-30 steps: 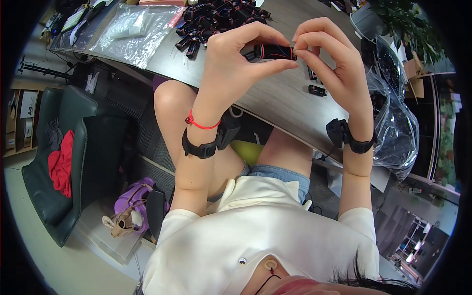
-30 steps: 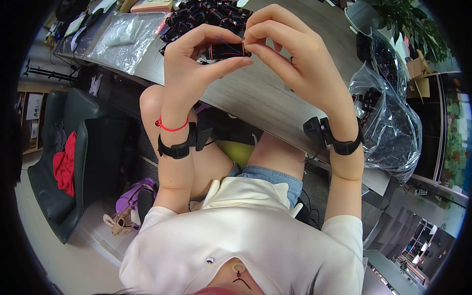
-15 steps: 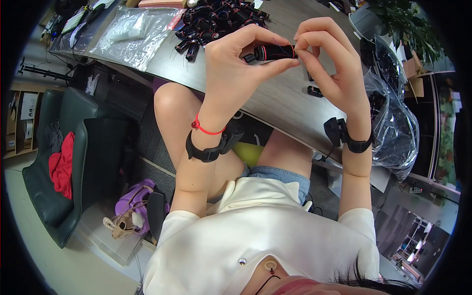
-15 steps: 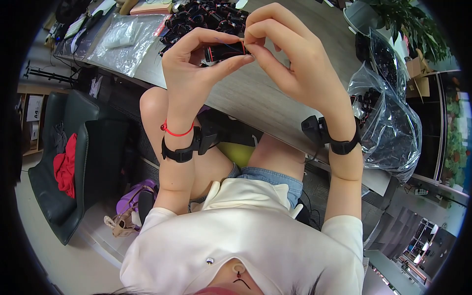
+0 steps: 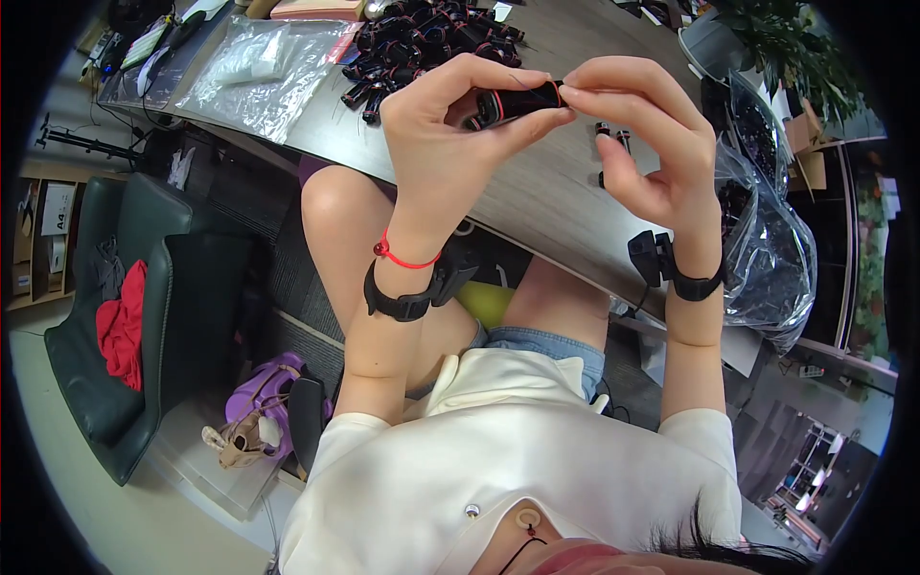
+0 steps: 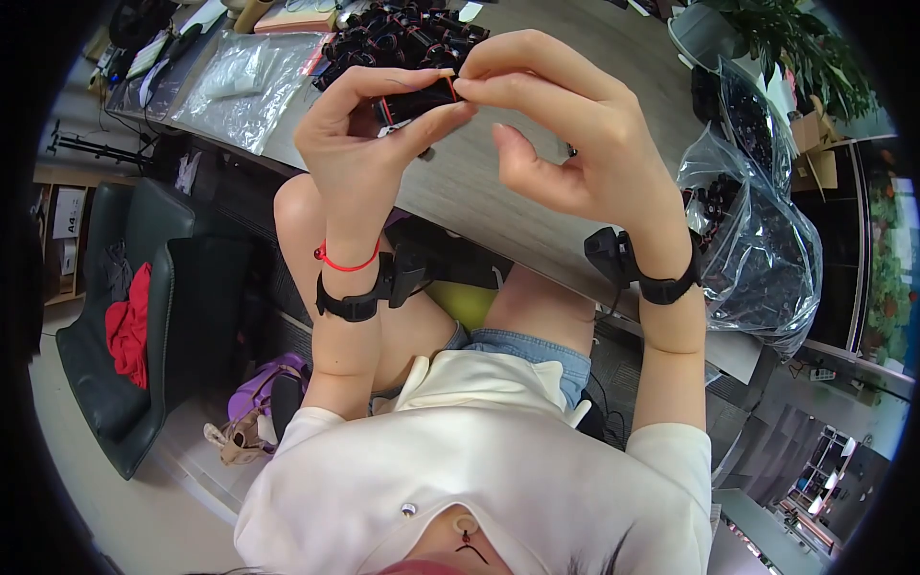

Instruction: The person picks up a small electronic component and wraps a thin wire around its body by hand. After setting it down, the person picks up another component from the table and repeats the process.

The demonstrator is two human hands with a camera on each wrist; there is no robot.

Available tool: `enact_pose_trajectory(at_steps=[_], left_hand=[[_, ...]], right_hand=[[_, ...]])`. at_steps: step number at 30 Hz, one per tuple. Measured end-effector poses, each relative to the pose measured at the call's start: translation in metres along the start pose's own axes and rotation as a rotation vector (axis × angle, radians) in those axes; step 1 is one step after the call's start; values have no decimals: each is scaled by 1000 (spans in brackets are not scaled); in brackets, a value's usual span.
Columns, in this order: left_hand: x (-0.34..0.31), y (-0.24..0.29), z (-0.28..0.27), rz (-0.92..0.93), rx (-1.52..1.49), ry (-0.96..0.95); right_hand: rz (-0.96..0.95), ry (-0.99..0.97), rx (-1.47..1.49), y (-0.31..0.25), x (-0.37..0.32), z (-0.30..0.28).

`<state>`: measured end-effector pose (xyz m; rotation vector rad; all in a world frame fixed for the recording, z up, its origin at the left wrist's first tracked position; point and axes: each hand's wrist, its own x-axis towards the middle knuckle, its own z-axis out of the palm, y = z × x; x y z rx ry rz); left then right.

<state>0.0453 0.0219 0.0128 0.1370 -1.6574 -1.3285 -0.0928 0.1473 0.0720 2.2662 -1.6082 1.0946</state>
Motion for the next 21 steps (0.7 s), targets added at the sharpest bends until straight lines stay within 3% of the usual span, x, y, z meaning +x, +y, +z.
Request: enact_pose_trajectory(at_steps=[8,11,14,21], left_hand=[[-1,-12,12,282,-57,106],[-1,-9,13,288,1,117],[-1,-9,16,310,33,117],[0,-11,15,464,105,107]], right_hand=[[45,33,177,7,0,4],[31,74,327,15,-1,7],[279,200,701,12,-2,19],[341,205,777,8,-4,18]])
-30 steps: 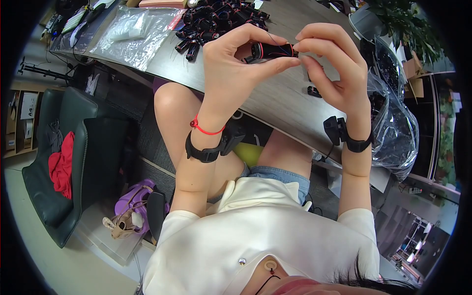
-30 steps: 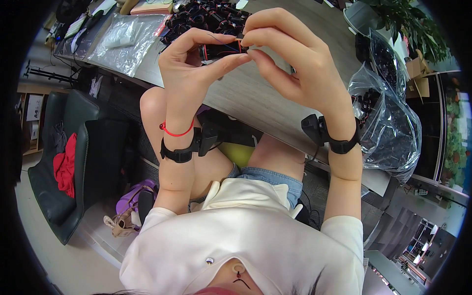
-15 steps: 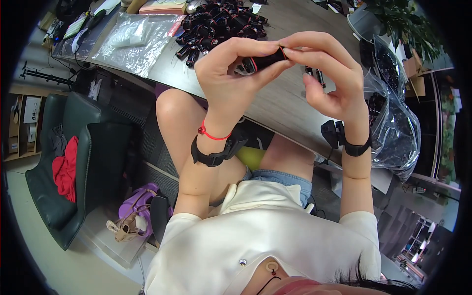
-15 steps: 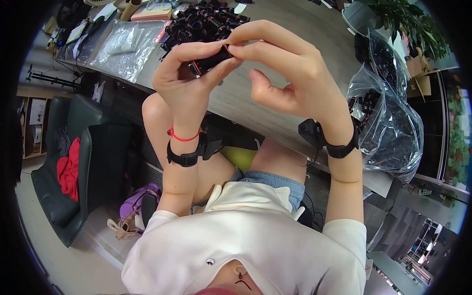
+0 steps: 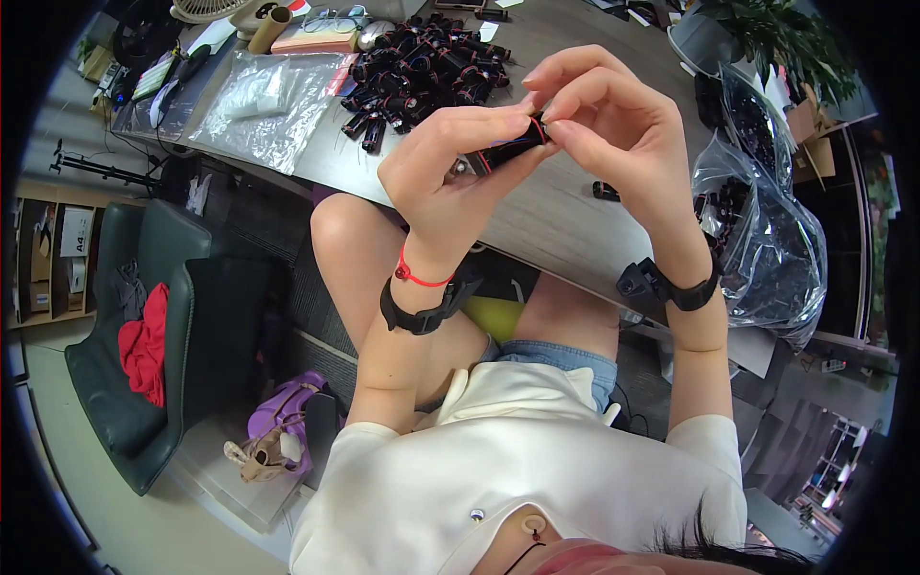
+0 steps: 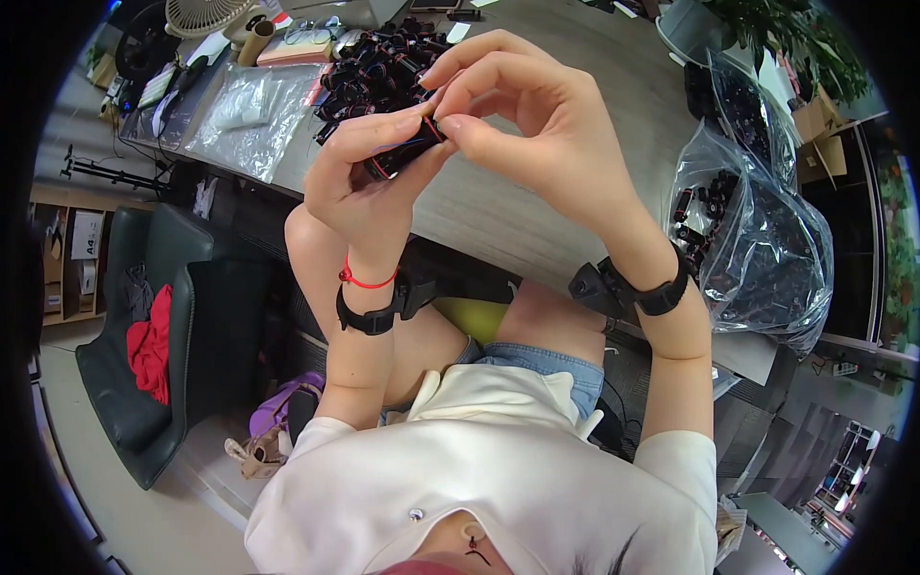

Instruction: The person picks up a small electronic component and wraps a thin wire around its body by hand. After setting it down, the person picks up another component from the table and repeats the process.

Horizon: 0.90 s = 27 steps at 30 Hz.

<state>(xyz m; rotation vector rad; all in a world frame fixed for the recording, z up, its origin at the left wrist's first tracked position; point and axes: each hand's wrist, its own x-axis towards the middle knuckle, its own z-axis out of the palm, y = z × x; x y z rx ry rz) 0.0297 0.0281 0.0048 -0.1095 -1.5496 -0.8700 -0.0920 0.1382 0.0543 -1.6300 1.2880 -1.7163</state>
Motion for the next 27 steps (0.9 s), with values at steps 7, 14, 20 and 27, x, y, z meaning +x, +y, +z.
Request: enact_pose_trajectory(at_steps=[7,14,20,27], left_hand=[[0,5,-11,139,166,-73],[1,14,-12,164,228,-68],[1,0,-8,200,202,10],[3,-5,-10,274,353,42]], right_hand=[[267,63,208,-12,0,7],[243,-10,89,-6,-5,10],[216,5,82,-2,-4,9],[261,-25,118,-5,-6,12]])
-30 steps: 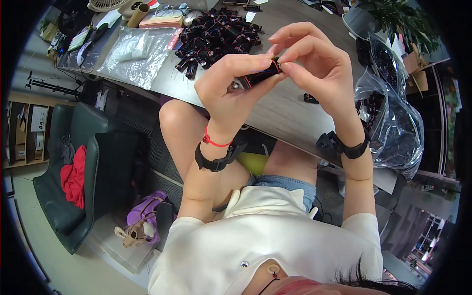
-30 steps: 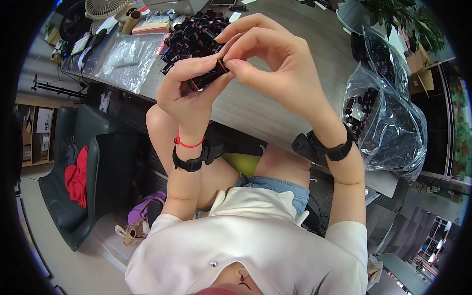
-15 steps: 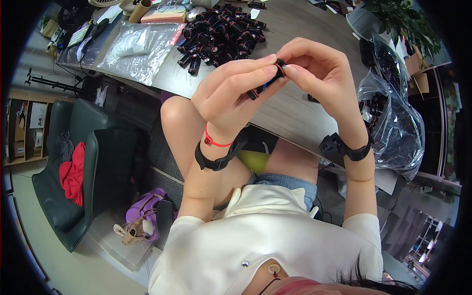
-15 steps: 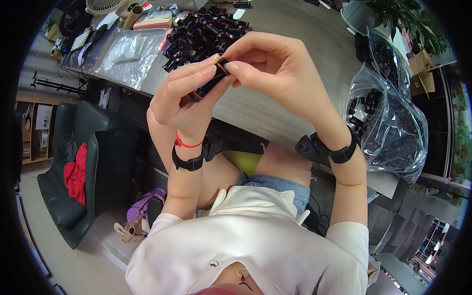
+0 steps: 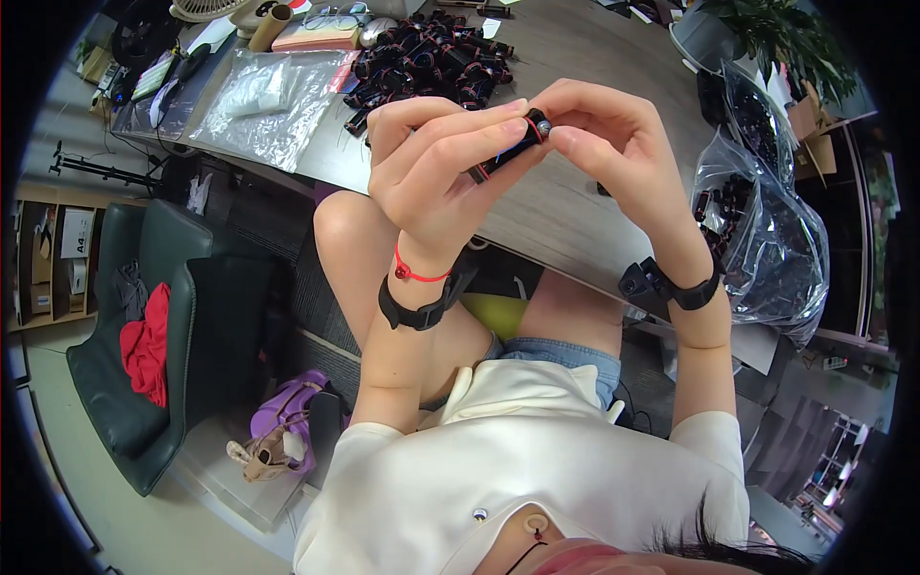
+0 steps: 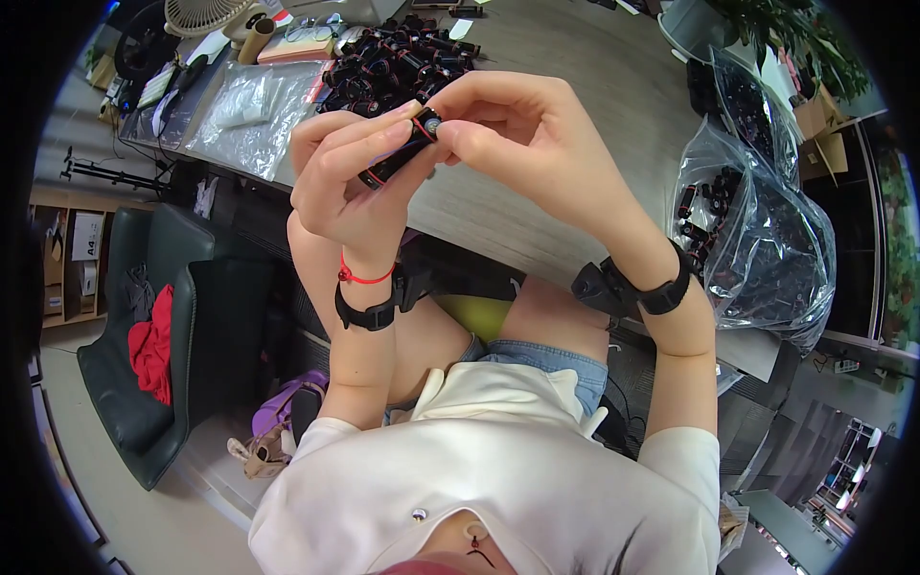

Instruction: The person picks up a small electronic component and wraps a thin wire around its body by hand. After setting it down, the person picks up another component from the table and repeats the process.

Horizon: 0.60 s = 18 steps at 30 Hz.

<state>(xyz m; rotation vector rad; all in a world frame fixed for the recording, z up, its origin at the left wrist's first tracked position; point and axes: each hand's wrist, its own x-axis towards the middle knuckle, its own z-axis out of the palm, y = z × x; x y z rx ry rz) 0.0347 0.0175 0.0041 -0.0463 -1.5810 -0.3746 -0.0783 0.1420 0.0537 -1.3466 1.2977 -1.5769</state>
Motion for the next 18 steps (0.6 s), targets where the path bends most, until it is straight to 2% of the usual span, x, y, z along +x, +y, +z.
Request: enact_pose_trajectory(at_steps=[18], left_hand=[[1,1,-1,21,26,-37]], right_hand=[[6,38,-94,0,-3,-2]])
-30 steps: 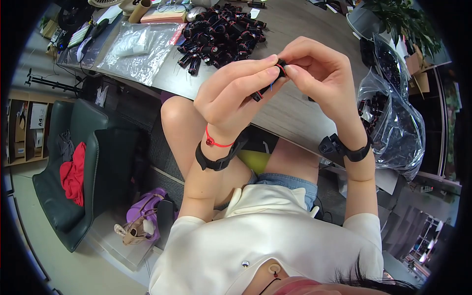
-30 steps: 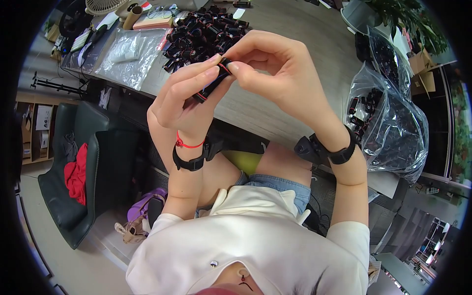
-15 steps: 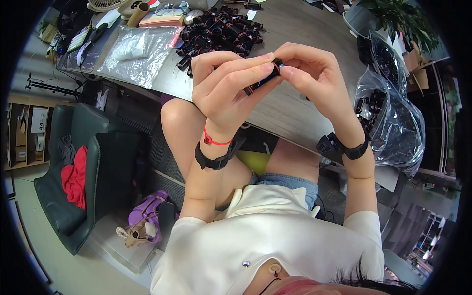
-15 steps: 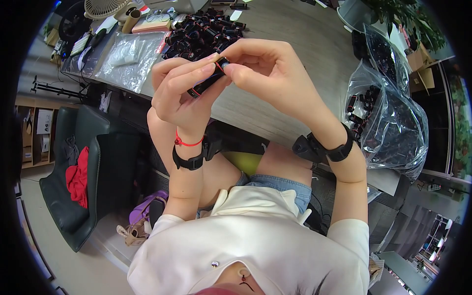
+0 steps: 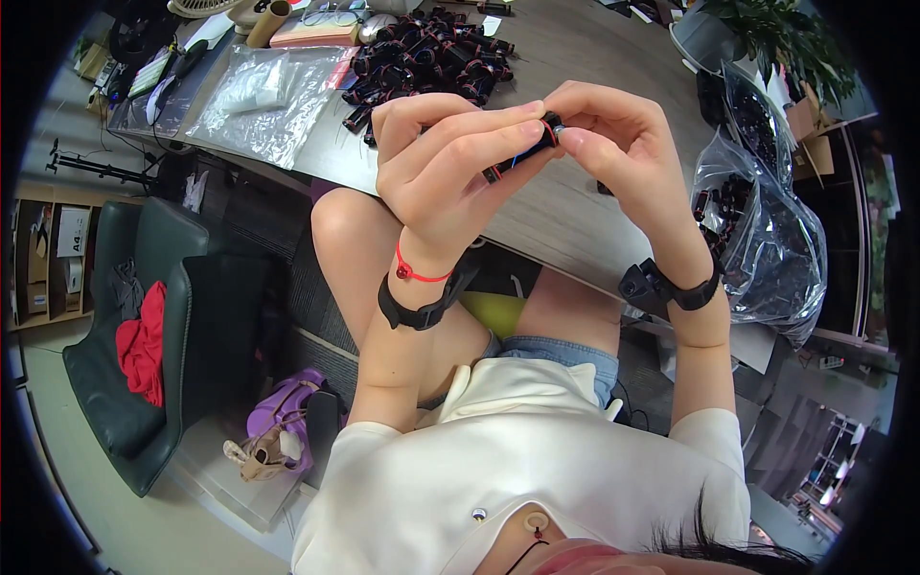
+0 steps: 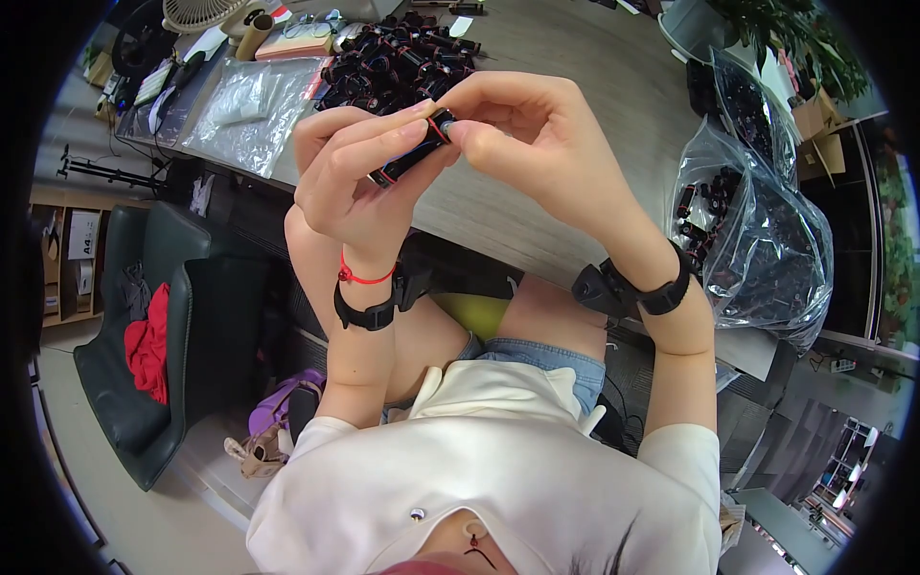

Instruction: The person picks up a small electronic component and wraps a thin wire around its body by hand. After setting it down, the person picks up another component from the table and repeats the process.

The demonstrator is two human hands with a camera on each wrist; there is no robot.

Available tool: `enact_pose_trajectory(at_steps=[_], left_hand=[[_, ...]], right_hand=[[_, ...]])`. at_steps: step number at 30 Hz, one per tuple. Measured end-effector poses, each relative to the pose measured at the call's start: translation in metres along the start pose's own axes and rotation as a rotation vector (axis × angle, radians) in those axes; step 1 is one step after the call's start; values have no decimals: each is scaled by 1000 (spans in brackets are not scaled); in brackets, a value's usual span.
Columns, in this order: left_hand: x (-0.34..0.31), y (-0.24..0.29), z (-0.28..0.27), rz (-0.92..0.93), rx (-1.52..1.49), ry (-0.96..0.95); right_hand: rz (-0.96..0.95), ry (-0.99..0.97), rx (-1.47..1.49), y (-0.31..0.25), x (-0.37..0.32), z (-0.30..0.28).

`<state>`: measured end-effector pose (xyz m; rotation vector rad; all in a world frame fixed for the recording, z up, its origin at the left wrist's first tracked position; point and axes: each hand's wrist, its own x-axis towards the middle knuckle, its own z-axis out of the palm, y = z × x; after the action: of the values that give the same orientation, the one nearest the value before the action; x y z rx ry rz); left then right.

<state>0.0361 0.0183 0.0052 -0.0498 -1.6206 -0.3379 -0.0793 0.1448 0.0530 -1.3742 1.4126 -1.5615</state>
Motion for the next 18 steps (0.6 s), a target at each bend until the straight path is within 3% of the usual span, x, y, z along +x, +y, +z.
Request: enact_pose_trajectory(at_steps=[7,18], left_hand=[[0,0,-2,16,-13,-60],[-2,-1,4,-25,24,7]], right_hand=[[16,32,18,0,2,3],[24,51,2,1,1,3]])
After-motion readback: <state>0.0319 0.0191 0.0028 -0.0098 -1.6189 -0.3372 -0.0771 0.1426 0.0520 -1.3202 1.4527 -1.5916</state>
